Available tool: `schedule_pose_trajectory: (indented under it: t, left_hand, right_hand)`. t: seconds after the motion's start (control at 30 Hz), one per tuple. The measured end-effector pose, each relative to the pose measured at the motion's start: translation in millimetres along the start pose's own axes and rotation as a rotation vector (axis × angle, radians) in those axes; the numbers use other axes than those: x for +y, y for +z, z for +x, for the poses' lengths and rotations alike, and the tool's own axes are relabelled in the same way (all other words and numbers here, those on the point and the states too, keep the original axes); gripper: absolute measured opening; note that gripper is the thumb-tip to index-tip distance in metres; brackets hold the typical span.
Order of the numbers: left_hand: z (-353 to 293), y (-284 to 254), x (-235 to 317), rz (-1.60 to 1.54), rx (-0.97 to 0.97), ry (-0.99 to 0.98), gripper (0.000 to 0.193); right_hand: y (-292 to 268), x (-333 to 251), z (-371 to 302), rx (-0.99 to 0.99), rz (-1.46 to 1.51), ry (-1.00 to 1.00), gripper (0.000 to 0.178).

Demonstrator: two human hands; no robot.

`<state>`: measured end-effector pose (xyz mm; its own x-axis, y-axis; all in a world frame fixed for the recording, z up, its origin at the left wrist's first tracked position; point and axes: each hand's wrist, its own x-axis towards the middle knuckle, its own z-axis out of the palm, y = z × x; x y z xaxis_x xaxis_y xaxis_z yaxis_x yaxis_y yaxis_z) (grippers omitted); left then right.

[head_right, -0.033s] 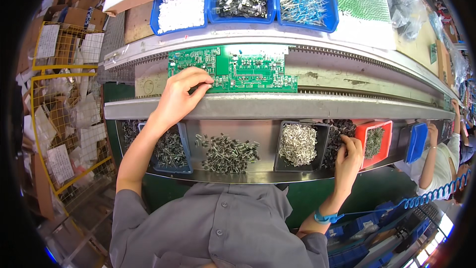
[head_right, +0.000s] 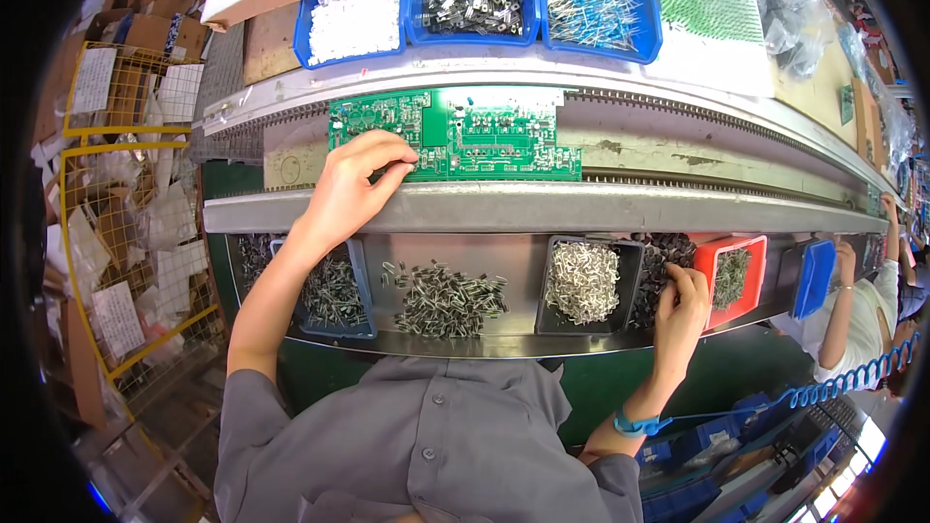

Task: The person assembles circuit boards on an assembly line by picking electronic components from bins and inserting them into the boards by hand, moving the boards along the conveyor track, and rearranging the component bins.

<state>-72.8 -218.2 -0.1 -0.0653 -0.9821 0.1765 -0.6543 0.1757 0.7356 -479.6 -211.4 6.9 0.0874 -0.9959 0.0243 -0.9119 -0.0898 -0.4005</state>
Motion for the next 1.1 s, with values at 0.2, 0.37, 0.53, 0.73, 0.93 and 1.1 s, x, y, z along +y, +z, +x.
schedule_pose_trajectory:
  t: [0.2,0.37,0.53,0.73,0.93,1.1]
  left_hand:
    - [8.0,-2.7,5.9,0.118,-0.065,0.072,0.012]
    - [11.4,-6.9,7.9,0.175,-0.172,0.081,0.011]
    - [13.2,-2.8,10.6,0.251,-0.168,0.111,0.011]
    - [10.8,2.9,4.9,0.227,-0.105,0.137,0.013]
    - [5.0,10.3,4.4,0.247,-0.050,0.140,0.014]
    - [0.5,8.5,8.3,0.284,-0.049,0.100,0.017]
  right_hand:
    - [-5.1,-5.5,-1.1,0.014,0.030,-0.014,0.023]
    - [-14.3,-21.4,7.0,0.027,0.054,-0.052,0.023]
    - [-22.4,-31.9,13.7,0.067,0.042,-0.102,0.022]
    - [-19.3,-53.3,38.3,0.087,0.135,-0.236,0.018]
    - [0.1,-88.3,60.6,-0.036,0.332,-0.352,0.019]
    - [20.4,-110.1,89.7,-0.082,0.336,-0.574,0.015]
